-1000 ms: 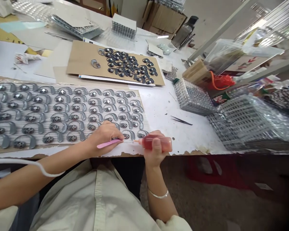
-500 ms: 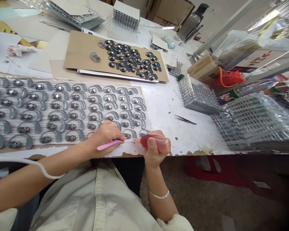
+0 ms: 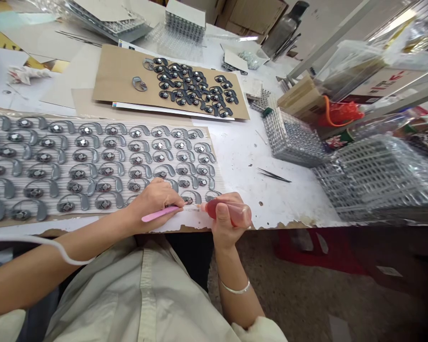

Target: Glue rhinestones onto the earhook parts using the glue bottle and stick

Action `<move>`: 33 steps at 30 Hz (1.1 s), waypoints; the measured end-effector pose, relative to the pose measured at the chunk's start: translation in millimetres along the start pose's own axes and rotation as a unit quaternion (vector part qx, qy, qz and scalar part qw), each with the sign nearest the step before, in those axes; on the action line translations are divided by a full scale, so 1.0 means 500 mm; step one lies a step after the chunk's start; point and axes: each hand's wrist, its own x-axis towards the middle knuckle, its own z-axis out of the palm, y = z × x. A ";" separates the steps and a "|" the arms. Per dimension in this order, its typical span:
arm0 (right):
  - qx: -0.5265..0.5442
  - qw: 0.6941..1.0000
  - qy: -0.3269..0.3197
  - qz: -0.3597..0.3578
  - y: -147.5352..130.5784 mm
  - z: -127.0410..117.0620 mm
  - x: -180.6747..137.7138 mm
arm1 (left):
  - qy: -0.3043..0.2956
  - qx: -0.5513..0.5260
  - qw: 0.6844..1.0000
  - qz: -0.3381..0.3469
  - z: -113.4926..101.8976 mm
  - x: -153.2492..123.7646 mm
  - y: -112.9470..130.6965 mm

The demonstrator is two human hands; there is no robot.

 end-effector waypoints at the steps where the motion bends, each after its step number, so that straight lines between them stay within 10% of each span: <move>1: -0.006 1.000 0.000 -0.002 0.000 0.001 -0.001 | 0.002 0.000 1.000 0.002 0.000 0.000 0.000; 7: 0.040 0.993 0.098 -0.043 0.000 -0.005 0.004 | 0.005 0.003 1.000 0.011 -0.001 0.000 0.000; 11: 0.132 0.976 0.159 0.067 0.019 -0.057 0.055 | 0.016 0.011 0.999 0.032 -0.006 0.002 0.009; 23: 0.143 0.909 -0.216 0.327 0.054 -0.173 0.188 | 0.065 0.062 0.996 0.013 -0.091 -0.011 0.025; 33: 0.179 0.879 -0.249 0.365 0.049 -0.152 0.192 | 0.071 0.086 0.994 0.012 -0.091 -0.020 0.018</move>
